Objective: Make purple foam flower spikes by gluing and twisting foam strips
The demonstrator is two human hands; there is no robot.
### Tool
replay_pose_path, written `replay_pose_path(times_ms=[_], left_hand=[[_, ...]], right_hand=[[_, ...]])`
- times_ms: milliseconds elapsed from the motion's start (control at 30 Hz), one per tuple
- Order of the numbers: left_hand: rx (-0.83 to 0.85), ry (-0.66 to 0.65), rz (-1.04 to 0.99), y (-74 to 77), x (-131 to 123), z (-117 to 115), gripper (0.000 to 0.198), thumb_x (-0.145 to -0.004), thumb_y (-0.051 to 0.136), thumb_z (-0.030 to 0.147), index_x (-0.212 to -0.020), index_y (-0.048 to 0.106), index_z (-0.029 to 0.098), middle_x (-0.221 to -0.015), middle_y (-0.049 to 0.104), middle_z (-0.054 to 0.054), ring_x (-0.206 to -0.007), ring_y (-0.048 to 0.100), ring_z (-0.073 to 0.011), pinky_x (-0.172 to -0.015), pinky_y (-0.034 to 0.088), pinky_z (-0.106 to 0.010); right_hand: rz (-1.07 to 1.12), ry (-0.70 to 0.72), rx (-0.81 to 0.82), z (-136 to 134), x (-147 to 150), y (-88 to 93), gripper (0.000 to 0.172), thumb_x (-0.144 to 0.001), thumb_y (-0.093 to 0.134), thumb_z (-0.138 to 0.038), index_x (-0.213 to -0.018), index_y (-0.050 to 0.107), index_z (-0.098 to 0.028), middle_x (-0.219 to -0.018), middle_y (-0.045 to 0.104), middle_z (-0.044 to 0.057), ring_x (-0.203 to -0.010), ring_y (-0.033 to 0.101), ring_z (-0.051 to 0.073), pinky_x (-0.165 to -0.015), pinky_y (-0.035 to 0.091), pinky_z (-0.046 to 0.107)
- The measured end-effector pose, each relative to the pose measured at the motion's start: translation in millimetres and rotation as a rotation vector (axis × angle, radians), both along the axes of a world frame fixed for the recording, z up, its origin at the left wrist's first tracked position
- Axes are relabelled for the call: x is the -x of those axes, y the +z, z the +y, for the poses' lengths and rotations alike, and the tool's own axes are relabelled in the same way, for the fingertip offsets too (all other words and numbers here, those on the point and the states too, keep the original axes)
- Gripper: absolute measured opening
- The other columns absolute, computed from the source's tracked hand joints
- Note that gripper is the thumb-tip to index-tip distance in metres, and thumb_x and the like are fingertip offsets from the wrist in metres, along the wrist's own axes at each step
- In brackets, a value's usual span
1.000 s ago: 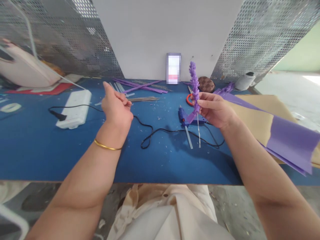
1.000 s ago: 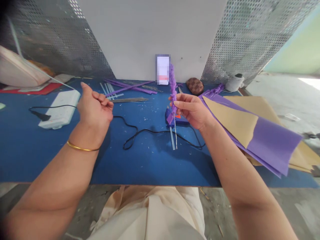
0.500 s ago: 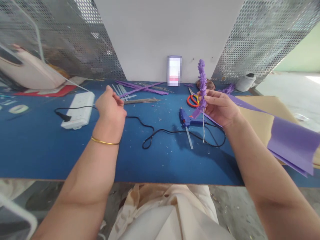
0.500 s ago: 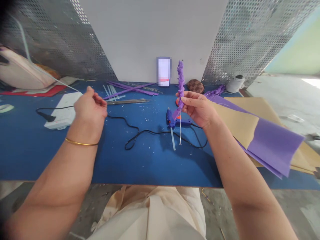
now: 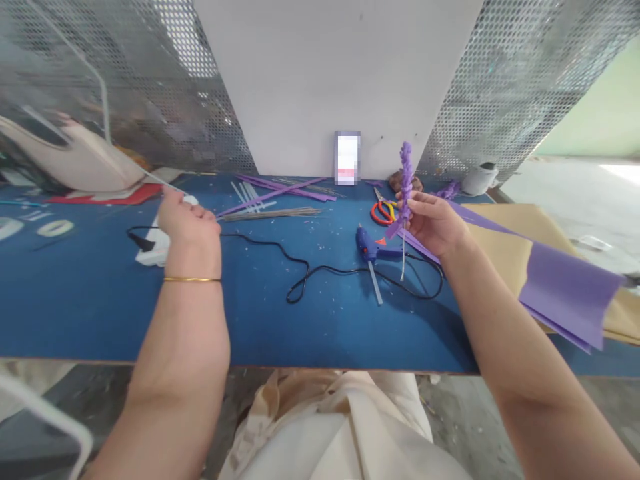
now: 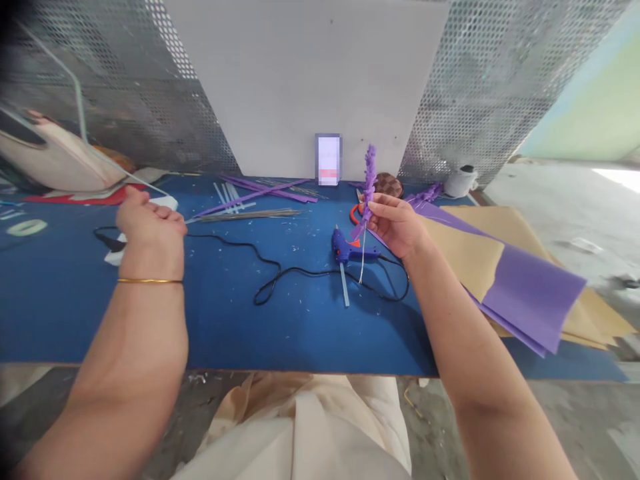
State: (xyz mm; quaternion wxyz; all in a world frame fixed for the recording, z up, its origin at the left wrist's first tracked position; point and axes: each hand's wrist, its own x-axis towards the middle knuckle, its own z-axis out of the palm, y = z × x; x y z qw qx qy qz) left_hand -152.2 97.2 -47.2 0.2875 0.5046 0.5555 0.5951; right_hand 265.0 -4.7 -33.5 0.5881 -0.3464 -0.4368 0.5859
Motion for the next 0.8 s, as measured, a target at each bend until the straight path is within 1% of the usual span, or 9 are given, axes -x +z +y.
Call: replay_pose_path(times_ms=[133,233,300,400,567,633,700,733,800], left_hand=[[-0.256,0.187,-0.169,12.3,-65.2,-21.0,0.046,-0.097,0.022,0.050,-0.060,0.022,0.024,-0.041,0.021,0.009,-0.038,0.024,-0.0087,-0.044,0.020,-0.027],[-0.290,0.055,-0.042,18.8,-110.8,-45.6,0.057,-0.088,0.050,0.058,-0.045,0.038,0.023,-0.035,0.035,0.006,-0.037,0.033,-0.0093,-0.045,0.025,-0.029],[-0.242,-0.147,0.389,19.9,-128.2,-58.8,0.054,-0.084,0.058,0.057,-0.044,0.048,0.022,-0.038,0.044,0.003,-0.041,0.041,-0.0118,-0.050,0.030,-0.030],[-0.178,-0.246,0.831,17.1,-135.3,-65.8,0.044,-0.082,0.062,0.055,-0.051,0.057,0.023,-0.048,0.056,-0.001,-0.052,0.050,-0.0170,-0.056,0.029,-0.031],[-0.101,-0.340,1.042,6.1,-124.8,-60.0,0.020,-0.078,0.068,0.038,-0.094,0.072,0.026,-0.092,0.074,-0.008,-0.091,0.065,-0.0290,-0.077,0.044,-0.036],[-0.151,-0.355,1.100,4.6,-121.8,-62.6,0.063,-0.069,0.076,0.031,-0.130,0.060,0.025,-0.137,0.058,-0.013,-0.127,0.050,-0.0358,-0.096,0.042,-0.043],[-0.187,-0.357,1.053,6.6,-122.9,-70.8,0.088,-0.065,0.080,0.030,-0.145,0.044,0.024,-0.158,0.032,-0.014,-0.141,0.033,-0.0371,-0.106,0.037,-0.047],[-0.193,-0.372,0.982,8.4,-125.3,-76.6,0.078,-0.069,0.078,0.031,-0.142,0.049,0.025,-0.157,0.034,-0.013,-0.139,0.038,-0.0351,-0.106,0.038,-0.045],[-0.202,-0.375,0.741,11.7,-133.6,-89.9,0.028,-0.085,0.063,0.037,-0.105,0.074,0.022,-0.124,0.067,-0.010,-0.117,0.060,-0.0275,-0.098,0.045,-0.038]], right_hand=[[-0.002,-0.006,-0.014,-1.0,1.7,-0.9,0.014,-0.070,0.077,-0.015,-0.083,0.072,-0.015,-0.069,0.064,-0.002,-0.052,0.050,0.005,-0.049,0.046,0.017],[-0.008,-0.004,-0.013,-4.0,8.9,-2.3,0.016,-0.068,0.079,-0.017,-0.082,0.072,-0.015,-0.069,0.065,-0.001,-0.053,0.053,0.005,-0.051,0.047,0.017],[-0.009,-0.003,-0.007,-6.7,15.0,-2.9,0.018,-0.066,0.080,-0.018,-0.082,0.072,-0.015,-0.070,0.066,-0.001,-0.053,0.053,0.005,-0.052,0.047,0.017],[-0.014,0.022,-0.005,-10.5,23.0,-1.6,0.021,-0.066,0.081,-0.019,-0.084,0.072,-0.016,-0.074,0.067,-0.001,-0.054,0.053,0.005,-0.052,0.047,0.016],[-0.021,0.066,-0.020,-13.5,33.1,2.2,0.022,-0.068,0.081,-0.022,-0.087,0.072,-0.016,-0.080,0.068,0.001,-0.055,0.053,0.005,-0.054,0.050,0.018],[-0.004,0.097,-0.020,-13.8,37.3,-0.6,0.023,-0.068,0.080,-0.023,-0.088,0.073,-0.016,-0.080,0.067,0.000,-0.055,0.053,0.005,-0.054,0.050,0.018],[0.021,0.117,-0.014,-14.2,41.3,-6.7,0.022,-0.069,0.080,-0.022,-0.089,0.073,-0.016,-0.079,0.067,0.000,-0.057,0.054,0.006,-0.054,0.050,0.017],[0.033,0.120,-0.008,-14.7,43.1,-10.4,0.022,-0.069,0.079,-0.021,-0.089,0.073,-0.017,-0.079,0.068,0.000,-0.058,0.055,0.006,-0.054,0.049,0.017],[0.052,0.114,0.006,-16.3,46.2,-17.4,0.022,-0.070,0.079,-0.021,-0.091,0.073,-0.018,-0.078,0.068,-0.001,-0.059,0.055,0.006,-0.055,0.049,0.016]])
